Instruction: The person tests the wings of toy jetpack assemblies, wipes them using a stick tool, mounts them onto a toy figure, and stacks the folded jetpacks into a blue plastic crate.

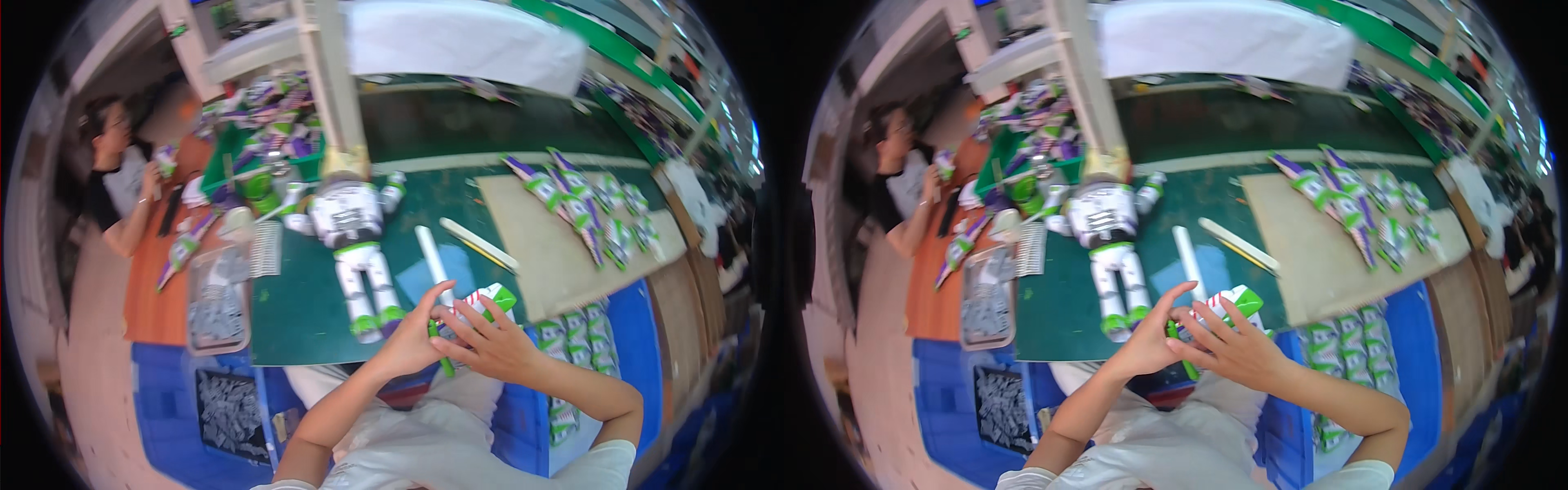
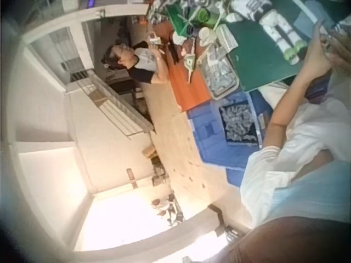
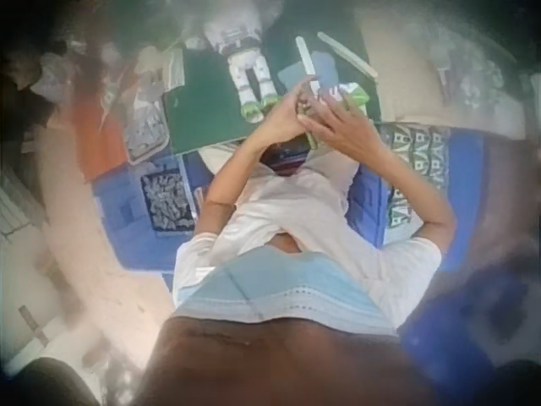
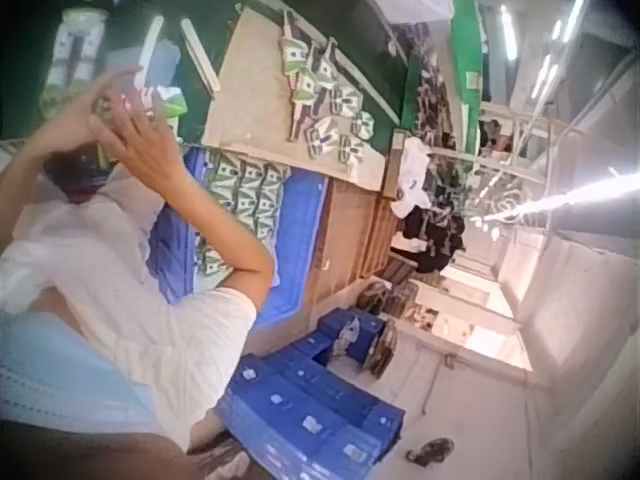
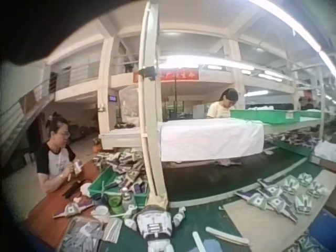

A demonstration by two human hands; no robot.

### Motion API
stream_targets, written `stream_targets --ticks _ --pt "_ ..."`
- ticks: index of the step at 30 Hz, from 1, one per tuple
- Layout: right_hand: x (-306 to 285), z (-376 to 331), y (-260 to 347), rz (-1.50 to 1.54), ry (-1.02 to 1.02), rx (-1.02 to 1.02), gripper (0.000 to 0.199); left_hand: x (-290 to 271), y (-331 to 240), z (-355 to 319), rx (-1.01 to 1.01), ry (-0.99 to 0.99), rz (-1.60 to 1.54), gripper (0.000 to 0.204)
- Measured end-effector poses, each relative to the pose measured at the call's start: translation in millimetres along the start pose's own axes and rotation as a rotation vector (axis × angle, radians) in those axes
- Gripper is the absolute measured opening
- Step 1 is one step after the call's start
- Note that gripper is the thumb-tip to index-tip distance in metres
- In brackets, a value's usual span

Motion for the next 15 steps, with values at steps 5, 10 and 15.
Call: stream_targets --ticks 5,10,15 --pt "-12 -76 -2 0.107 0.123 0.403 0.081 86 0 16 -0.127 0.339 0.090 0.088" --pt "-33 -187 -22 0.321 -0.048 1.010 0.082 146 26 13 -0.095 0.456 -0.228 0.085" --pt "4 -468 23 0.131 -0.172 2.023 0.091 114 40 34 0.088 0.090 0.026 0.052"
Point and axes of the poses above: each hand's wrist, its own z-axis towards the middle knuckle, its own x-axis out of the palm, y = z × x, the point moved 8 cm from there along z, towards the middle knuckle, and after that the axes turned 3 degrees about -y, right-handed, at the moved point
